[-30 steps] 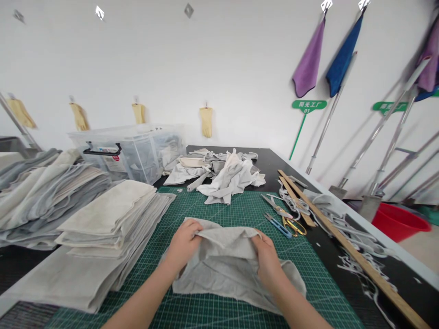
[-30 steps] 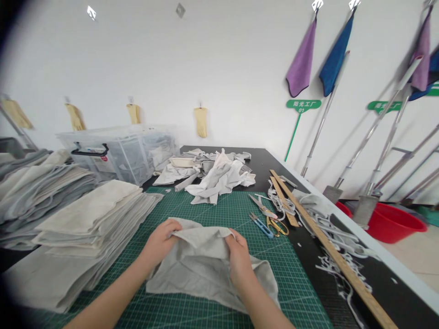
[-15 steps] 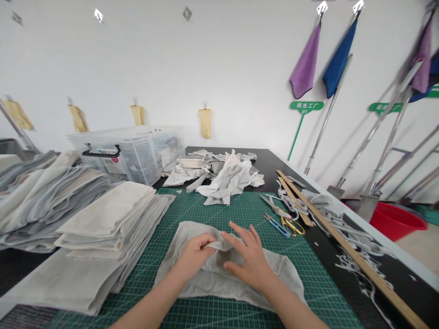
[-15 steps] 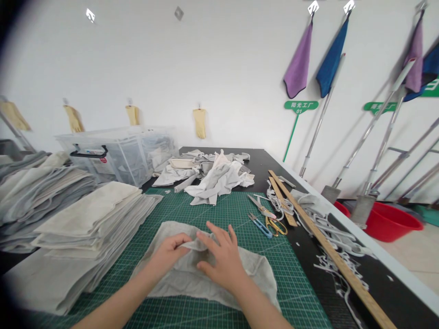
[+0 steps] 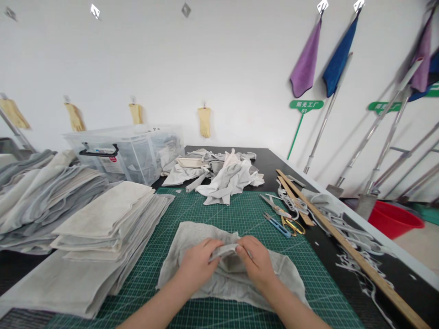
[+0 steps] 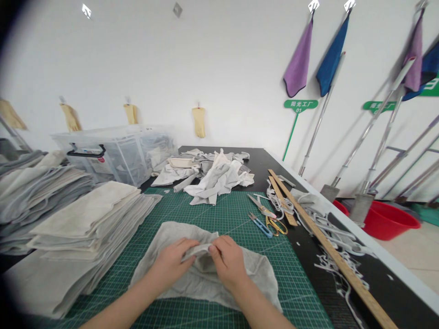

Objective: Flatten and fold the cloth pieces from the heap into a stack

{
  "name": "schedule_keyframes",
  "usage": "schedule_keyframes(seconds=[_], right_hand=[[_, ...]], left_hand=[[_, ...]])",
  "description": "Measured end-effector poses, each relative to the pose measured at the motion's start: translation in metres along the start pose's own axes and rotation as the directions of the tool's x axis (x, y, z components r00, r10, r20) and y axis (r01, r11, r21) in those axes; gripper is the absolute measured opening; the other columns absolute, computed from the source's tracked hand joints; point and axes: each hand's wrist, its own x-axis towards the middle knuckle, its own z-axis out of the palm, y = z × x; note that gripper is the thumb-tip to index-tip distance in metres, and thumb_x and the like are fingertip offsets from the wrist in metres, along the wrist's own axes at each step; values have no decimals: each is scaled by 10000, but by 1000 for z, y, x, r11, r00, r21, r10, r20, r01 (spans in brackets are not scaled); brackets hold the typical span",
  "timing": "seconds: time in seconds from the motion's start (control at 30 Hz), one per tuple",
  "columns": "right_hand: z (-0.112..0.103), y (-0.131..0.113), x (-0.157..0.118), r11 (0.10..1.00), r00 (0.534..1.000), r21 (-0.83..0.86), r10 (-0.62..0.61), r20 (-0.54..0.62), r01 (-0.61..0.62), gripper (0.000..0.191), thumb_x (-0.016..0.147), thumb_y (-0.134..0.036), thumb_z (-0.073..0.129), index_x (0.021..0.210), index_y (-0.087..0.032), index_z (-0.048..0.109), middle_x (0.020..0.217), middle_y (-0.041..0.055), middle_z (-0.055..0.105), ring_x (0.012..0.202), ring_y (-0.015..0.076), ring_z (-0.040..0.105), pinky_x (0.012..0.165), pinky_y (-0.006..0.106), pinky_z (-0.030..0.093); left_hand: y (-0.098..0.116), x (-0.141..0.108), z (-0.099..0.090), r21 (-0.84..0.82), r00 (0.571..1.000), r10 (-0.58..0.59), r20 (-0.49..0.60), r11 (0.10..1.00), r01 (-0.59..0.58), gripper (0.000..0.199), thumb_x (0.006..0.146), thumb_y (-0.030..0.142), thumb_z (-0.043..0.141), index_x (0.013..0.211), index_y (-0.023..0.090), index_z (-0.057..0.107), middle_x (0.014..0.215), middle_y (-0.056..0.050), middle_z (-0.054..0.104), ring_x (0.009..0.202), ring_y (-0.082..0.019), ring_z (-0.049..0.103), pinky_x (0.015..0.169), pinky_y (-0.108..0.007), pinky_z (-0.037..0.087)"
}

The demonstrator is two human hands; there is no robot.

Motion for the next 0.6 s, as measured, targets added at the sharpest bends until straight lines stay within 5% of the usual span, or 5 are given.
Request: schedule_keyframes(seconds=[0.13,0.3,0.43,0.6], right_hand=[[2,-1,-2,953,972,242,210,-101,-181,265,798,-328,297,611,-194,428,586,-5,428,580,129,407,547,243,331],[-9,2,5,838,857,431,461,-230,-335,286,777,-379,332,547,-209,347,538,-24,319,514,126,328,479,242,288],[-23,6,9,854,854,427,437,-283,-297,286,763,-382,367,549,-193,374,531,-31,319,509,112,317,478,235,270],[-27,15,11,898,904,390,326,-277,-205,322,737,-384,406,501,-181,320,505,-44,266,488,87,271,460,217,245]], left_hand=[[-5,2,-9,125,993,-68,-100,989,81,268,654,121,403,864,240,520,864,12,545,806,-144,495,686,-239,361],[-19,6,-20,246,958,-120,-260,951,186,264,652,95,378,823,231,526,858,9,532,832,-143,475,682,-233,345],[-38,11,-31,190,919,-129,-373,959,211,295,634,84,366,835,227,528,860,1,535,830,-148,477,698,-240,347],[-57,18,-41,-224,882,-215,-420,966,129,267,604,107,400,817,184,541,821,-6,562,800,-147,501,719,-236,360]])
